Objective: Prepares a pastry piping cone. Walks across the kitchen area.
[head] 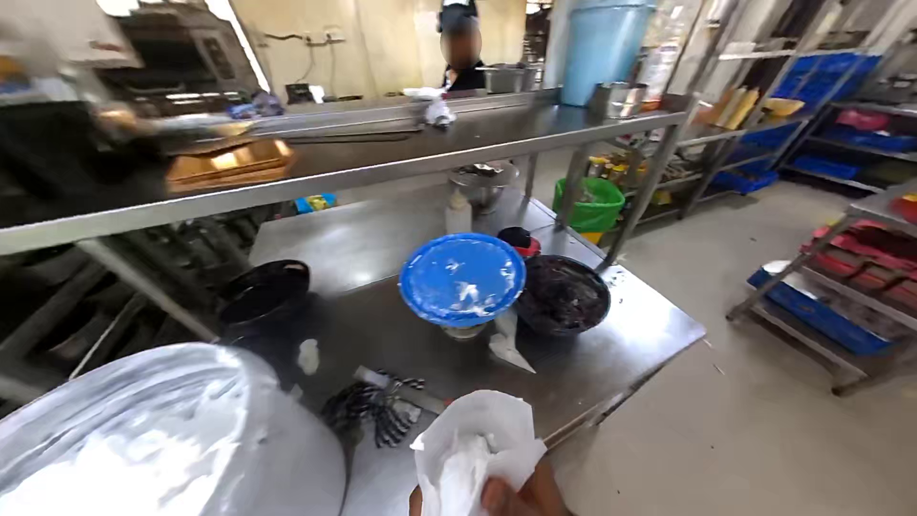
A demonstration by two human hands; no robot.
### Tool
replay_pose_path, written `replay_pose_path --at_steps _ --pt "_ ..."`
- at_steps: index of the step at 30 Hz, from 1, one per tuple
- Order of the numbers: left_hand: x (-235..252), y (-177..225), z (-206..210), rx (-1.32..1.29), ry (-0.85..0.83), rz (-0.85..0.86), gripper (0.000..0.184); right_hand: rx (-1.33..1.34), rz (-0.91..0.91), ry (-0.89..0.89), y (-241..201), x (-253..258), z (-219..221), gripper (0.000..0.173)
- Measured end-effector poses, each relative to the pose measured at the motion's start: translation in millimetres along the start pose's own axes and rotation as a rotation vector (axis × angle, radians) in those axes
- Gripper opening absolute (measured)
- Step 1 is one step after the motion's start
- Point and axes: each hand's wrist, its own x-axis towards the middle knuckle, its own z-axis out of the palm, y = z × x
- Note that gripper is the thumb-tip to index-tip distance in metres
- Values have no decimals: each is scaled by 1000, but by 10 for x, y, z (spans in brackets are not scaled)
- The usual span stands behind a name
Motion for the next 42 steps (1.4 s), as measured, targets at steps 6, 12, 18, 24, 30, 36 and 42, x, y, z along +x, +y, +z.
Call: replay_pose_path --at_steps 6,12,18,24,30,36,42 --pt "-45 -56 762 -163 23 -124 69 -3 147 279 -177 -20 -567 16" --pt "61 212 1224 -272 -10 -223 55 -112 6 260 -155 -24 -906 37" --pt "277 264 1324 -152 -172 -251 37 -559 -366 153 94 -79 -1202 53" --pt "336 200 1187 -105 -269 -183 86 -1245 -205 72 -118 -3 -1151 68" --pt "463 333 1047 -191 -237 -306 42 -987 -330 186 60 30 -972 66" --pt "573 398 958 -323 -287 -463 27 -420 -186 287 121 -21 -839 70" --pt "718 523 989 -358 -416 -588 27 -442 -300 390 78 17 -719 42"
